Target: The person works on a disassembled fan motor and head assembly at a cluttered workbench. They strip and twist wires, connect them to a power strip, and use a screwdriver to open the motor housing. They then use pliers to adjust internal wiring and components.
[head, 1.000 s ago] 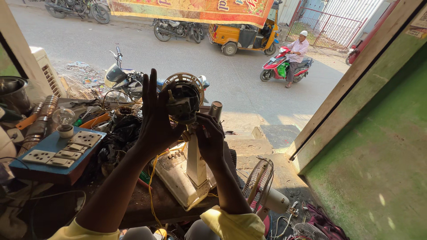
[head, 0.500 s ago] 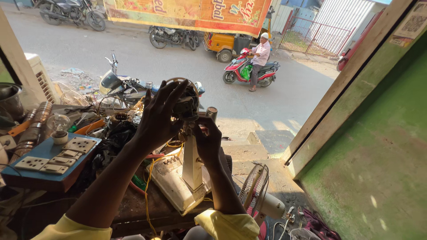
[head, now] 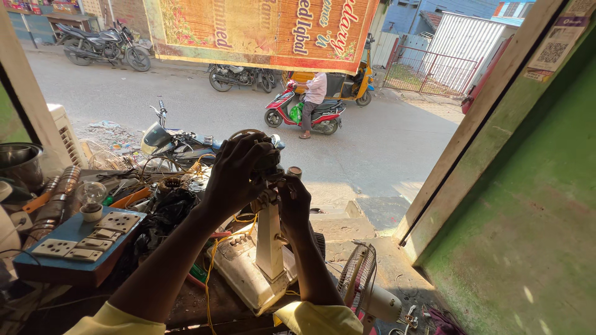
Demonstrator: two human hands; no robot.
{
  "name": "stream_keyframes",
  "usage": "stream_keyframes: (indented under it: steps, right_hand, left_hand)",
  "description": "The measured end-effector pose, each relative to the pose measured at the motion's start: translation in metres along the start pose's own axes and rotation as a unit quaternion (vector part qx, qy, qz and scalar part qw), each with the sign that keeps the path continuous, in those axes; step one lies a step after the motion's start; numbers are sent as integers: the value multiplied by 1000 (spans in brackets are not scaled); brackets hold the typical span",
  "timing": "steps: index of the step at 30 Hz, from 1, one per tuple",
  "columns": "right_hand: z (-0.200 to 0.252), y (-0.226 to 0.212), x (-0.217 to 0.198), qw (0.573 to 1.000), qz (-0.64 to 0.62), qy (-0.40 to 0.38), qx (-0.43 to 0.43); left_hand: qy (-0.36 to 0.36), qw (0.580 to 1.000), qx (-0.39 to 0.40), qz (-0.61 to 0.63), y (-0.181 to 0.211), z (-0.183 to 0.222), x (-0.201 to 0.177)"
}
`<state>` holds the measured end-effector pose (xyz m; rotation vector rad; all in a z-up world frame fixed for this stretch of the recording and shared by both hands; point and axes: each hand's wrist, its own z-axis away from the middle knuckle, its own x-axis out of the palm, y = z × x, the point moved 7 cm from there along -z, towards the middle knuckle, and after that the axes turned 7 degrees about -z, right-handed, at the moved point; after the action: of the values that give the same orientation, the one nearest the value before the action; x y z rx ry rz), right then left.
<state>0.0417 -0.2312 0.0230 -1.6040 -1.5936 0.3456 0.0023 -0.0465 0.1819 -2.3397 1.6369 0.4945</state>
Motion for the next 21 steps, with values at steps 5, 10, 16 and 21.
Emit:
stream_keyframes:
  steps: [5,10,16,21]
  right_hand:
    - [7,-12,8,995,97,20,10]
    - [23,-40,26,983,142,-39,-109]
    - [26,-31,29,993,92,-71,-21]
    - [43,16,31,956,-10,-168,242]
  left_hand:
    - [3,1000,28,-6,6,4,-9]
    - [5,999,29,-21,13,14,-16]
    - [5,999,37,3,16,11,-21]
    - [-22,997,55,-41,22,6,-22]
